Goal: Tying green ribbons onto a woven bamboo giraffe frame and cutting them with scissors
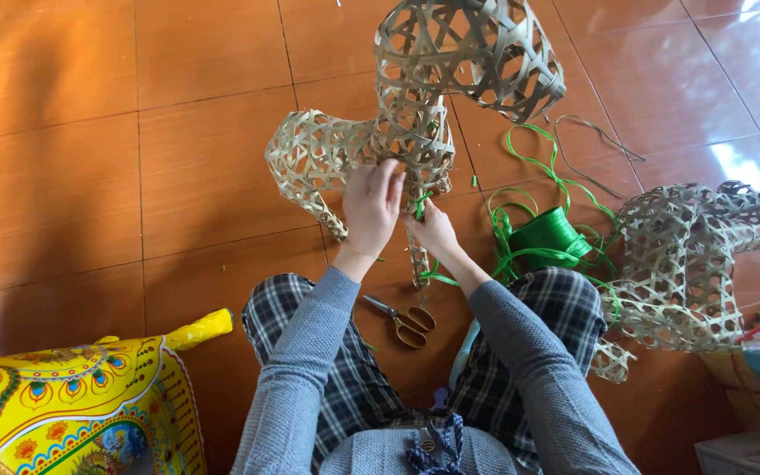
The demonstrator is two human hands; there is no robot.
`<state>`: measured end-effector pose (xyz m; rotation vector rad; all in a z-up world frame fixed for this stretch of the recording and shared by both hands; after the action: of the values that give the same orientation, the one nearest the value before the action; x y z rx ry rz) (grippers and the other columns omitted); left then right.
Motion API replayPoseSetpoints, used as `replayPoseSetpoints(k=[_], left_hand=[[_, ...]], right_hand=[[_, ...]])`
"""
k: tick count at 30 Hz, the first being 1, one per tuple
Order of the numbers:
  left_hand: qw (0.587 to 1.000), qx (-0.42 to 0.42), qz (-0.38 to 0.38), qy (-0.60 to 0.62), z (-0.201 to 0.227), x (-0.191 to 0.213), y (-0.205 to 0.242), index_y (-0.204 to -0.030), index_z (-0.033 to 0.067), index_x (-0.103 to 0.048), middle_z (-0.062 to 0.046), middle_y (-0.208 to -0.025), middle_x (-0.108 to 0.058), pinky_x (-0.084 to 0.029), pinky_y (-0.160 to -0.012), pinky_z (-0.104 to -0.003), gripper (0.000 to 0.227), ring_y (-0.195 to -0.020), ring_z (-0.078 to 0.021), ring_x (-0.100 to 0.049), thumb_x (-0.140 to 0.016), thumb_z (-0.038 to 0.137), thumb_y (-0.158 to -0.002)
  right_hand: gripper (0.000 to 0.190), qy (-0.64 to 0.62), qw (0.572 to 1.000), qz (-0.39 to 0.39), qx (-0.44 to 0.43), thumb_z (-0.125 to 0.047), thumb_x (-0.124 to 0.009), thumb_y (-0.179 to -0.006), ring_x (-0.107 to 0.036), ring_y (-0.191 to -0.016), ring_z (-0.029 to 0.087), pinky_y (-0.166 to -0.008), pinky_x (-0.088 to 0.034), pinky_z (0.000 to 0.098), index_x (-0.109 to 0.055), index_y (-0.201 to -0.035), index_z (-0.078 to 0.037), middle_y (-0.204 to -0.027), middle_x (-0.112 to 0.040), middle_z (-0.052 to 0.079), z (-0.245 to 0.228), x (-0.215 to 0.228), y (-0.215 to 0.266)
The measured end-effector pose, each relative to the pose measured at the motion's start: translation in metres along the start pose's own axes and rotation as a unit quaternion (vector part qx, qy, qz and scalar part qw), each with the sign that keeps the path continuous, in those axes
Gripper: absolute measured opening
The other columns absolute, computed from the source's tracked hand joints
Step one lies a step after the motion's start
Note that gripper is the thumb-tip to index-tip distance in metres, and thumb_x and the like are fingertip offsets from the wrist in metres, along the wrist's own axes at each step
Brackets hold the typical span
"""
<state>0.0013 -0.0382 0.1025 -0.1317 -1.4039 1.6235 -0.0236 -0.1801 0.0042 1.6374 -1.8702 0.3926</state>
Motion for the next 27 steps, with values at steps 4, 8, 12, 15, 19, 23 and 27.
replayPoseSetpoints(k=[4,8,12,15,19,23,27], left_hand=[[0.990,-0.008,-0.072,-0.117,0.014,-0.008,-0.021,-0.119,0.0121,-0.056,-0.004,-0.075,-0.062,-0.056,-0.053,-0.033,0.036,-0.067,-0.0203,-0.068,-0.060,0.039,-0.095],[0.928,0.064,-0.323,-0.172,0.009,-0.018,-0.050,-0.101,0.0091,-0.059,-0.007,-0.065,-0.065,-0.054,-0.048,-0.039,0.048,-0.063,-0.0243,-0.070,-0.044,0.055,-0.096],[0.829,0.239,-0.492,0.117,-0.012,-0.038,-0.063,-0.106,0.0019,-0.052,-0.004,-0.049,-0.064,-0.053,-0.041,-0.032,0.045,-0.040,-0.0178,-0.064,-0.046,0.045,-0.095],[0.796,0.280,-0.465,0.268,-0.017,-0.034,-0.048,-0.099,0.0072,-0.052,-0.006,-0.048,-0.063,-0.046,-0.033,-0.027,0.029,-0.035,-0.0165,-0.062,-0.047,0.036,-0.099],[0.776,0.286,-0.421,0.373,-0.007,-0.001,-0.051,-0.091,0.0096,-0.051,-0.009,-0.051,-0.064,-0.047,-0.031,-0.023,0.024,-0.037,-0.0149,-0.062,-0.051,0.032,-0.099],[0.793,0.282,-0.408,0.355,-0.008,-0.008,-0.046,-0.094,0.0093,-0.055,-0.009,-0.049,-0.063,-0.052,-0.033,-0.024,0.039,-0.037,-0.0178,-0.064,-0.035,0.042,-0.104],[0.838,0.263,-0.400,0.262,0.006,0.003,-0.050,-0.133,0.0041,-0.042,-0.006,-0.055,-0.067,-0.059,-0.045,-0.031,0.054,-0.045,-0.0178,-0.067,-0.027,0.047,-0.104]], right_hand=[[0.037,0.012,1.000,-0.003,-0.008,-0.039,-0.064,-0.083,-0.064,-0.102,0.043,-0.091,-0.050,0.0577,-0.055,-0.107,-0.013,-0.096,-0.070,0.020,0.009,-0.010,-0.005],[0.036,-0.006,1.000,-0.012,-0.020,-0.041,-0.063,-0.082,-0.064,-0.105,0.041,-0.093,-0.050,0.0555,-0.056,-0.108,-0.016,-0.096,-0.070,0.018,-0.003,-0.009,-0.004],[0.039,-0.006,0.999,-0.034,-0.021,-0.044,-0.067,-0.078,-0.064,-0.105,0.039,-0.094,-0.050,0.0533,-0.060,-0.105,-0.017,-0.095,-0.070,0.016,-0.009,0.000,-0.002],[0.037,-0.028,0.998,-0.055,-0.008,-0.043,-0.067,-0.079,-0.063,-0.106,0.041,-0.094,-0.049,0.0535,-0.061,-0.101,-0.014,-0.095,-0.070,0.018,-0.021,0.008,0.007],[0.039,-0.030,0.997,-0.078,-0.005,-0.041,-0.066,-0.081,-0.062,-0.108,0.045,-0.094,-0.048,0.0550,-0.061,-0.101,-0.008,-0.097,-0.069,0.022,-0.028,0.013,0.012],[0.040,-0.042,0.995,-0.090,-0.003,-0.043,-0.068,-0.082,-0.062,-0.107,0.043,-0.092,-0.049,0.0533,-0.062,-0.102,-0.009,-0.097,-0.069,0.022,-0.027,0.011,0.013],[0.038,-0.055,0.995,-0.075,-0.016,-0.046,-0.069,-0.081,-0.064,-0.105,0.037,-0.090,-0.050,0.0508,-0.063,-0.101,-0.015,-0.095,-0.070,0.016,-0.016,0.004,0.003]])
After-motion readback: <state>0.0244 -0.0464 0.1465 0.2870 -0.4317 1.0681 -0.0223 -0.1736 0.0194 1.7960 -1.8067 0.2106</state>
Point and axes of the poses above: each hand's wrist, its own y-axis away from the middle knuckle, its own x-axis out of the back of the hand, z = x × y, the point moved 2 cm from there along -y, towards the middle knuckle
